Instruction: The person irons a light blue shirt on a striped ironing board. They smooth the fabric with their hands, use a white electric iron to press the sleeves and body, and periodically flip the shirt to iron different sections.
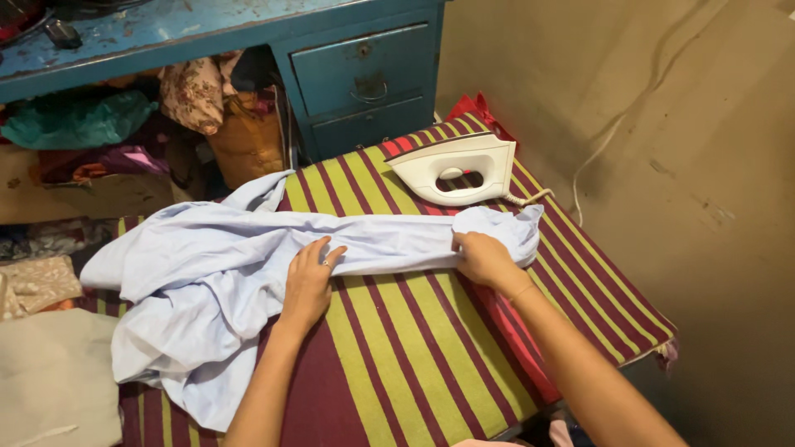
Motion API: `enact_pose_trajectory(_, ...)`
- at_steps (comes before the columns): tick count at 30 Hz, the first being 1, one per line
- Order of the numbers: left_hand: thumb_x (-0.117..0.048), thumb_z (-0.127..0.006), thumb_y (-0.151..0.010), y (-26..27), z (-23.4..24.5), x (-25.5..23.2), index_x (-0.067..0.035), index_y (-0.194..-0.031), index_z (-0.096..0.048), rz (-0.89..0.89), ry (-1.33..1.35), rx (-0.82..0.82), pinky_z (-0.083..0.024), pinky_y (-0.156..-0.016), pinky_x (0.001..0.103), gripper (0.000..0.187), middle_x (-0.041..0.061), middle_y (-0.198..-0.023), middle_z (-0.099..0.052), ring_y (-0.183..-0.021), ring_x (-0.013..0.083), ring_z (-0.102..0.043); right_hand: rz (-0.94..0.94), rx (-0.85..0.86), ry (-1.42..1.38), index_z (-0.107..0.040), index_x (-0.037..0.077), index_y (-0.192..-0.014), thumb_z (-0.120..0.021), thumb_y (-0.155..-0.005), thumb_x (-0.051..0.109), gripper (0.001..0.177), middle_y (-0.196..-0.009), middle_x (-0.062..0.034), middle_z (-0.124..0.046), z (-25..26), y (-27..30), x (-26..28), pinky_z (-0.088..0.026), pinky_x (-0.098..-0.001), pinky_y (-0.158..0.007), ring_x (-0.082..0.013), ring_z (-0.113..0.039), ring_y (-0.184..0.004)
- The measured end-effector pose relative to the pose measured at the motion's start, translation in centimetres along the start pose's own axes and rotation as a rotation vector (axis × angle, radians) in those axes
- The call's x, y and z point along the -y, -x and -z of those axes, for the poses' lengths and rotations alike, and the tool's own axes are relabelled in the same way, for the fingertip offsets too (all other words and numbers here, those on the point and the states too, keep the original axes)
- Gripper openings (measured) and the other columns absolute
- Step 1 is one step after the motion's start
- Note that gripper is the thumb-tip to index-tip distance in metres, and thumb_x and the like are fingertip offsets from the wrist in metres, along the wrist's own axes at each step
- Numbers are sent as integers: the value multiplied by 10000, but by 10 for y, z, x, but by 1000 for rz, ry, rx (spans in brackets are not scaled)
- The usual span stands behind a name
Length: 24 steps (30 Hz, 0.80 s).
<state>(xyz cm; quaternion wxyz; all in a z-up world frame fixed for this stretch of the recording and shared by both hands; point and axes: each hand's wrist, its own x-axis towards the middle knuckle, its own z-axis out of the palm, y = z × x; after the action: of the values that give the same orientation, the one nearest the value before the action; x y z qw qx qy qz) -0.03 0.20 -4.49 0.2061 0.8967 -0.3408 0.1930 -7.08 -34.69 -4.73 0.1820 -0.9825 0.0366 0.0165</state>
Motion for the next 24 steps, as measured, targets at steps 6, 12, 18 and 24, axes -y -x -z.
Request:
enact_pose_trajectory(6, 75, -601, -836, 13, 1, 28, -150, -1139, -712, -1, 16, 44, -513, -1000, 402, 393, 27, -1301, -647, -1242, 246, -598, -175, 98, 165, -666, 170, -1118, -833, -710, 341, 473, -1134, -123, -701, 25, 13, -15, -527, -501, -932, -317, -669, -1095)
enact_pose_trajectory(12, -6, -585, -731, 13, 26, 25, -158, -1196, -708, -171, 72, 339, -474, -996, 410, 505, 54, -1338, -631, -1242, 276, -559, -408, 9, 195, -601, 13, -1242, -785, -776, 660, 819, -1254, -207, -652, 51, 30, -26, -527, -542, -936, -386, -648, -1134)
enact_pose_trajectory(18, -316, -549, -983, -13, 16, 3, -151, -1194, -692, -85, 95, 305, -483, -931, 439, 304, 61, -1310, -634, -1195, 284, -587, -130, -203, -122, -683, 63, -1173, -726, -865, 496, 534, -1078, -191, -732, 17, 5, 2, -547, -469, -869, -376, -698, -1007)
enact_pose_trajectory(24, -191, -538, -977, -38, -12, 39, -80, -1317, -646, 149, -89, 105, -545, -798, 491, 374, 132, -1140, -665, -1053, 337, -638, 66, -380, -94, -684, 90, -1110, -678, -861, 253, 298, -925, -185, -735, -1, -32, 15, -518, -527, -745, -407, -691, -885)
